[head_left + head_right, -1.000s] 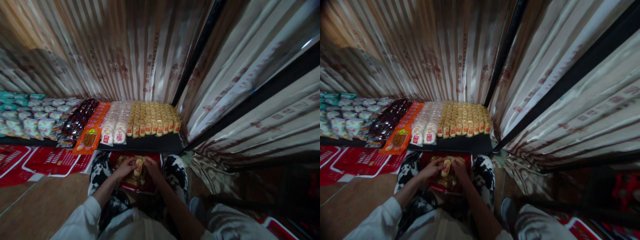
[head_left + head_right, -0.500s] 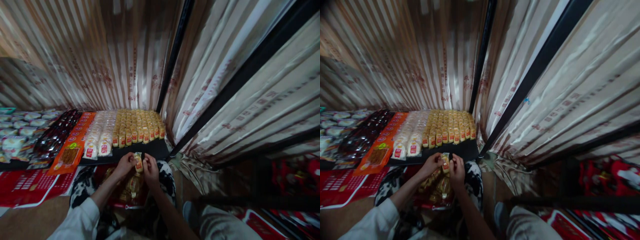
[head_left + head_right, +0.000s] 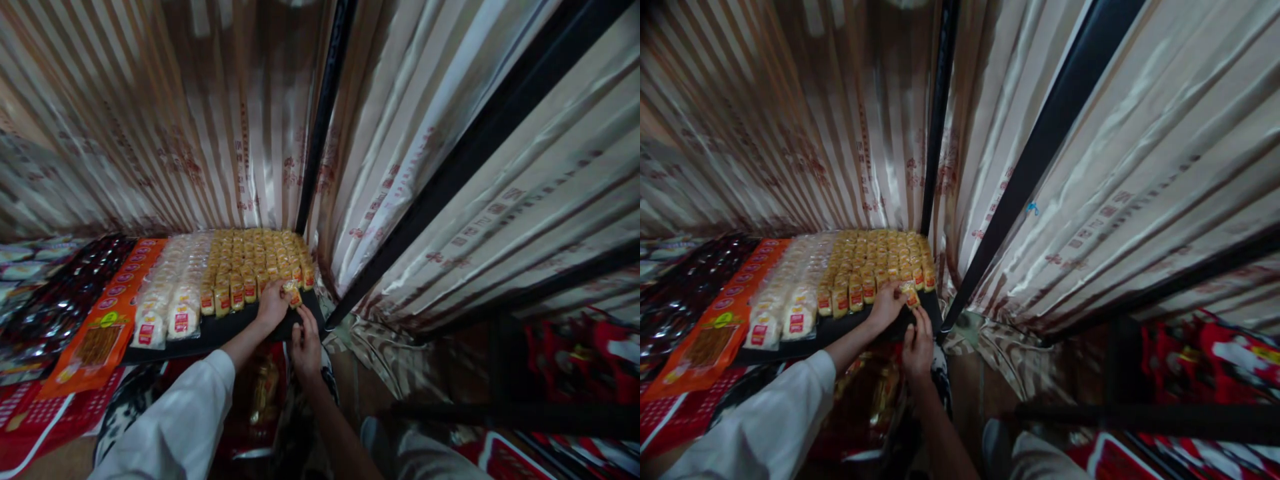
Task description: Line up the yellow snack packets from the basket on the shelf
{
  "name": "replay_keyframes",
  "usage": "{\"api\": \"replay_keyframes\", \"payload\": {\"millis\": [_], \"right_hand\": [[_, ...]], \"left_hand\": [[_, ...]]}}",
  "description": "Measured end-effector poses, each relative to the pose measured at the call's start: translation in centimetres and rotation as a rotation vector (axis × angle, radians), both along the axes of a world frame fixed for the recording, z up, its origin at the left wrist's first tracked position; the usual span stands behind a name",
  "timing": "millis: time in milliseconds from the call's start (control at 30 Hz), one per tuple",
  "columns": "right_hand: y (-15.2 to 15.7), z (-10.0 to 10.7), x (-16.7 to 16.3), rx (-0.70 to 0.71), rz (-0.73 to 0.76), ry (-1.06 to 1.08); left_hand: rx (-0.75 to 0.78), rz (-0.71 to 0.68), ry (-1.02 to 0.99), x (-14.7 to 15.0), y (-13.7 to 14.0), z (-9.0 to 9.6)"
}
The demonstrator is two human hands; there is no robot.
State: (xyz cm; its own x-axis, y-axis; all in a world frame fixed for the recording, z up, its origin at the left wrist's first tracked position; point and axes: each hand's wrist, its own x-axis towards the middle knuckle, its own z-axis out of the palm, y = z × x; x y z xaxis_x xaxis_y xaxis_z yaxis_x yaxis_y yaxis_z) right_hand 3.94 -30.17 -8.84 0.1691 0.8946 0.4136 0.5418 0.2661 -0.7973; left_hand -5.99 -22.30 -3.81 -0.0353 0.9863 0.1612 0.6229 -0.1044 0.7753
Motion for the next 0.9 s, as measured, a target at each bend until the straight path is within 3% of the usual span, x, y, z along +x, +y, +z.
{"api": "replay_keyframes", "payload": {"millis": [200, 500, 900], "right_hand": [[1.7, 0.3, 0.8, -0.097, -0.101, 0.124], [2.6, -0.2, 1.1, -0.108, -0.087, 0.195], [4.9, -1.9, 1.5, -0.180, -0.095, 0.137]], "left_hand": [[-0.017, -0.063, 0.104, 2.8, 1.4, 0.9], [-0.086, -0.120, 0.310, 5.7, 2.9, 1.4], [-0.064, -0.112, 0.262, 6.3, 3.5, 0.8]]}}
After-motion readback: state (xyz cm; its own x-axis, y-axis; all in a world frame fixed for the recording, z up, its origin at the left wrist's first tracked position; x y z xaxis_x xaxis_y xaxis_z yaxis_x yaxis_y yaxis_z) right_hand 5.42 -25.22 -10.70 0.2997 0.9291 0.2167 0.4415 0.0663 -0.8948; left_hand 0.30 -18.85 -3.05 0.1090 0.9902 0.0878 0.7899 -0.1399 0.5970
